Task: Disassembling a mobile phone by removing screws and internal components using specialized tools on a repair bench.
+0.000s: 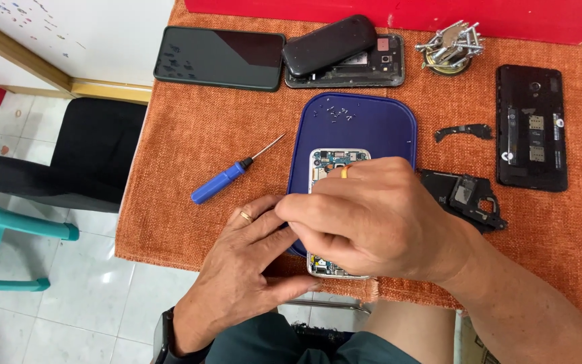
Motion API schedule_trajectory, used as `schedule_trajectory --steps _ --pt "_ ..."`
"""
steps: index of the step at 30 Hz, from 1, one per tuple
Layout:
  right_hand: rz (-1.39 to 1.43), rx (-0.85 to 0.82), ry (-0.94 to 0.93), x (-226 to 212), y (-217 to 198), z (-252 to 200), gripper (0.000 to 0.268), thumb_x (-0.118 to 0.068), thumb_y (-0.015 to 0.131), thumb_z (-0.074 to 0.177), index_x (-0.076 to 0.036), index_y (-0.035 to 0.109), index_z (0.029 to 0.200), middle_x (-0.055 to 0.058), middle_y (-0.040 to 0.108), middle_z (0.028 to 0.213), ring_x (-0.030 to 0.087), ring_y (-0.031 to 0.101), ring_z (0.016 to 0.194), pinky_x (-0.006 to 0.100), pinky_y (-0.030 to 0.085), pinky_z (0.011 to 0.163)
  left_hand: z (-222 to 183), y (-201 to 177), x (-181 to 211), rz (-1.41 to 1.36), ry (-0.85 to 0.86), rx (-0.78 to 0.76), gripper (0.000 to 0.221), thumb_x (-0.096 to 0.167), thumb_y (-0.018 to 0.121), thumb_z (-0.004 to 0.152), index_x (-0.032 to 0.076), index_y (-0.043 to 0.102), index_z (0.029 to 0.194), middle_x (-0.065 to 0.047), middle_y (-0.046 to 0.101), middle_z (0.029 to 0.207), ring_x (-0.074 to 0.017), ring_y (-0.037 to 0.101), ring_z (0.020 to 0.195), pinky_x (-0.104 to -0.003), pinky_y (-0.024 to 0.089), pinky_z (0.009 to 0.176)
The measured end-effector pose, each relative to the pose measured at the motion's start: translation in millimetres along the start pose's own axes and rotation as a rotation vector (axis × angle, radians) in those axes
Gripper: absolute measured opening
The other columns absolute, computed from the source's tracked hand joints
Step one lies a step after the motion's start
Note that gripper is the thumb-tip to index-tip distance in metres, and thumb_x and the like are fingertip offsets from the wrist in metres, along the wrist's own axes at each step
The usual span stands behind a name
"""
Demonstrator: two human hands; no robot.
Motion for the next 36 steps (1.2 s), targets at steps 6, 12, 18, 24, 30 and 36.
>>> schedule_trajectory --steps 6,12,18,24,30,36 --pt "0.054 -0.126 0.004 -10.7 2.2 5.4 0.038 0.017 0.062 0.085 -0.007 0.067 0.114 -0.001 0.045 0.07 0.016 0.035 0.053 0.029 0.031 0.048 4.2 -0.3 1.6 0.052 -0.008 0.019 0.07 0.055 0.077 0.084 0.005 0.065 0.132 -0.023 0.06 0.136 -0.0407 0.053 0.132 -0.052 0.041 0.11" --pt "-0.062 -0.127 0.116 -11.9 -0.2 7.3 0.037 -0.006 0.074 0.104 -0.008 0.05 0.075 0.002 0.043 0.065 0.016 0.043 0.053 0.034 0.033 0.044 5.1 -2.4 7.6 0.026 0.063 0.027 0.057 0.054 0.07 0.088 0.002 0.071 0.113 -0.015 0.065 0.128 -0.0428 0.053 0.13 -0.052 0.043 0.108" --pt "0.057 -0.322 0.353 -6.7 20.3 3.2 0.041 0.003 0.052 0.094 -0.009 0.058 0.133 0.008 0.072 0.091 0.026 0.065 0.062 0.044 0.048 0.045 7.1 -1.2 10.1 0.048 0.065 0.017 0.054 0.05 0.069 0.091 0.007 0.067 0.123 -0.013 0.061 0.135 -0.0401 0.053 0.125 -0.052 0.045 0.1" --pt "0.067 -0.314 0.418 -5.2 29.5 7.4 0.038 0.005 0.057 0.092 -0.006 0.059 0.128 0.011 0.065 0.099 0.031 0.065 0.082 0.046 0.05 0.066 1.5 3.2 2.1 0.057 0.047 0.009 0.063 0.055 0.075 0.084 0.01 0.068 0.128 -0.013 0.06 0.141 -0.0408 0.052 0.127 -0.053 0.044 0.096" --pt "-0.159 -0.397 0.506 0.8 41.1 1.7 0.005 -0.014 0.061 0.093 -0.01 0.058 0.091 0.01 0.062 0.079 0.04 0.06 0.065 0.053 0.045 0.054 1.2 0.1 7.7 0.0 0.051 0.014 0.052 0.045 0.083 0.08 0.011 0.07 0.117 -0.003 0.064 0.114 -0.032 0.057 0.113 -0.045 0.04 0.097" --pt "0.009 -0.504 0.563 -12.3 51.1 5.6 0.052 0.009 0.045 0.072 -0.011 0.066 0.115 0.011 0.065 0.099 0.036 0.065 0.086 0.051 0.05 0.065 1.0 -10.7 17.0 -0.01 0.082 0.091 0.05 0.048 0.078 0.084 0.009 0.071 0.116 -0.013 0.064 0.126 -0.0379 0.054 0.121 -0.049 0.045 0.096"
Point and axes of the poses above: each hand's wrist, its own z-axis towards the middle knuckle, its own y-axis out of the palm, x = y × z, the point moved 10 cm from there along z, towards the middle knuckle
